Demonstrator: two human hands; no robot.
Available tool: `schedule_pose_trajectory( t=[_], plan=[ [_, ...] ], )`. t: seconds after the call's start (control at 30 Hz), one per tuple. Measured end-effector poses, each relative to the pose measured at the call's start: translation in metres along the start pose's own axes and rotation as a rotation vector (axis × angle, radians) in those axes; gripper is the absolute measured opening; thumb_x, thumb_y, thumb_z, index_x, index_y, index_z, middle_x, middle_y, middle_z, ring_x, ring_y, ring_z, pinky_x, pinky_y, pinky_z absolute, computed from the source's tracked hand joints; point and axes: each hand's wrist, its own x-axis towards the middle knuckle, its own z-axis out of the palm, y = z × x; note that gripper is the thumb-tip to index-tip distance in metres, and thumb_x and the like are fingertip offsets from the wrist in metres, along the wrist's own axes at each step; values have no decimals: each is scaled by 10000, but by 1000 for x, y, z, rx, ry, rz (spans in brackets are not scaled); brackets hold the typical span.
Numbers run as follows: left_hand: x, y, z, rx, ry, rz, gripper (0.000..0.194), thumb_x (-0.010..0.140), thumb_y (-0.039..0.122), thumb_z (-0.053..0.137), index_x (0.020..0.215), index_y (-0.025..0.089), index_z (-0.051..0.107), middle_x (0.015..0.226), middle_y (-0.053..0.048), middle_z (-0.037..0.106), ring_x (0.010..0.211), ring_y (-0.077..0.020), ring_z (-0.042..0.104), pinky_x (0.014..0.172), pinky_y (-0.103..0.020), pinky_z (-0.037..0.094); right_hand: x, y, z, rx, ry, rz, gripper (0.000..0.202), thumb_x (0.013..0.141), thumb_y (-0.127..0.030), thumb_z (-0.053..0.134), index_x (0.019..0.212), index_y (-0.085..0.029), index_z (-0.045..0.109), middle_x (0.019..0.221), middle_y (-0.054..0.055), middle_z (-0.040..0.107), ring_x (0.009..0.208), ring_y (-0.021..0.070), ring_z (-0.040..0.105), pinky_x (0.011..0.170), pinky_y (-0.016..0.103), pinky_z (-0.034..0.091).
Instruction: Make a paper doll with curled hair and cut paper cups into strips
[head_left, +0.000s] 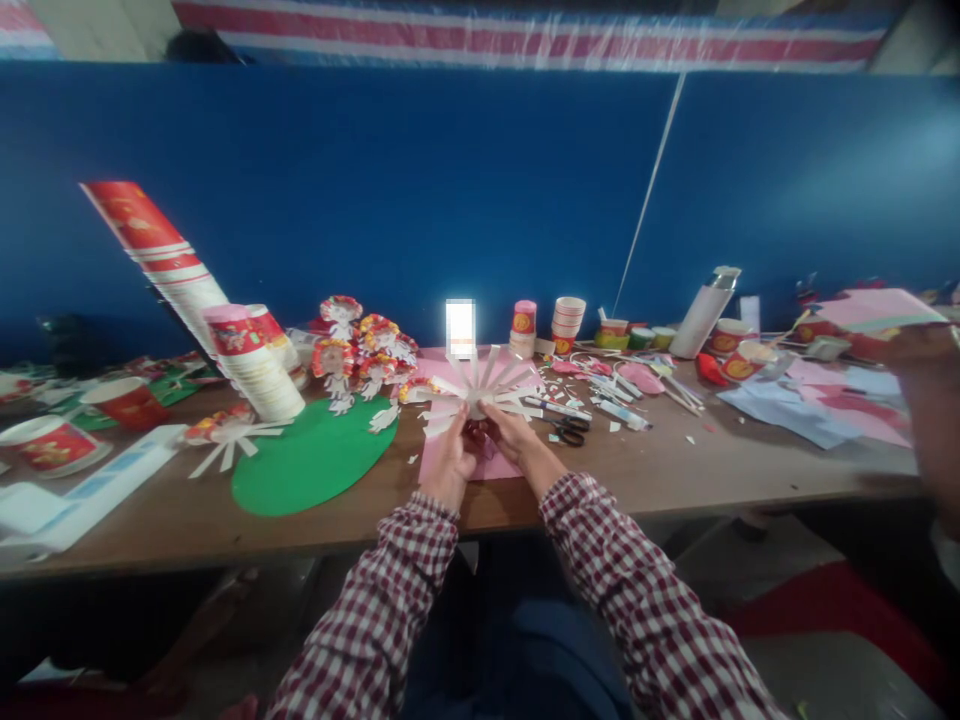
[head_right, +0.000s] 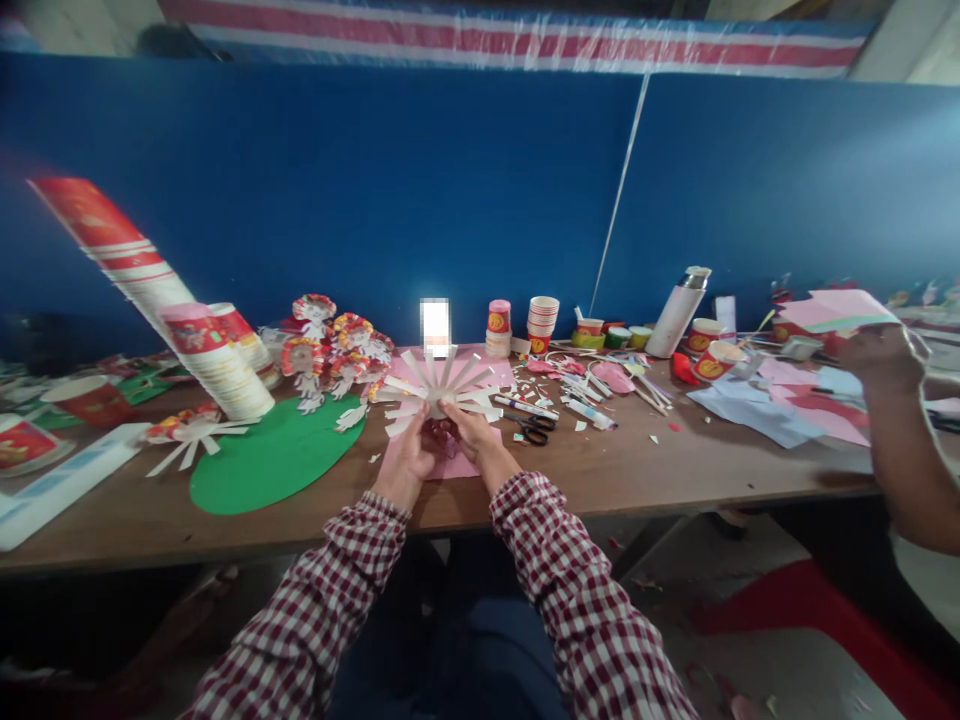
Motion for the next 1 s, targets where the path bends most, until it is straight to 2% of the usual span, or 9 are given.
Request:
schedule_pose_trajectory(
  t=[0.13,0.27,0.33,0.43,0.6,0.67,0.73,0.87,1.0],
  plan=[
    [3,0,-4,-55,-57,-32,103,783,229,636,750,139,597,558,20,592,428,-59,518,433,-160,414,5,1,-1,39,59,9,246,571,-307,792,677,-134,653,610,-1,654,537,104,560,508,213,464],
    [4,1,-7,-59,-76,-31,79,782,181,633,736,132,591,549,24,577,427,-53,514,436,-152,426,9,-5,-3,128,144,-46,239,594,-275,788,724,-138,642,634,-8,652,545,92,564,487,187,467],
    [2,2,-6,-62,-93,-21,51,764,158,653,771,128,613,606,6,610,470,-54,541,462,-147,447,10,-11,-5,187,181,-86,231,620,-276,781,739,-147,630,611,-20,631,523,81,549,449,170,450],
    [-4,0,-5,-2,-168,12,147,725,128,690,867,138,656,727,-16,655,557,-51,579,523,-137,468,12,-22,-9,262,250,-118,227,668,-313,759,750,-164,609,579,-37,595,499,62,526,403,144,416],
    [-30,-12,-5,497,-382,62,114,651,190,761,720,121,703,649,-38,646,573,-85,573,558,-171,458,12,-35,-19,359,340,-190,252,710,-366,727,723,-192,546,514,-81,514,420,34,449,357,130,360],
    [-44,-14,-6,715,-536,125,77,665,196,747,692,128,722,623,-54,656,558,-102,563,568,-190,446,11,-37,-22,376,332,-184,267,713,-369,727,710,-191,528,490,-92,482,390,26,411,340,129,341],
    [-57,-10,-9,895,-645,204,41,698,183,714,707,152,740,703,-75,695,636,-128,594,618,-195,441,9,-38,-22,386,320,-181,274,709,-364,735,710,-189,524,491,-95,484,387,20,410,343,121,346],
    [-67,10,-17,1051,-643,291,43,686,157,712,680,184,746,673,-60,688,614,-125,564,576,-180,398,5,-42,-20,451,293,-190,252,698,-303,757,747,-182,542,528,-84,550,424,20,479,361,95,376],
    [-57,36,-32,1130,-587,337,63,672,146,720,692,196,753,702,-63,696,631,-129,550,592,-177,386,1,-55,-28,532,258,-143,163,756,-244,704,763,-172,558,552,-62,587,452,20,523,361,76,366]
  ],
)
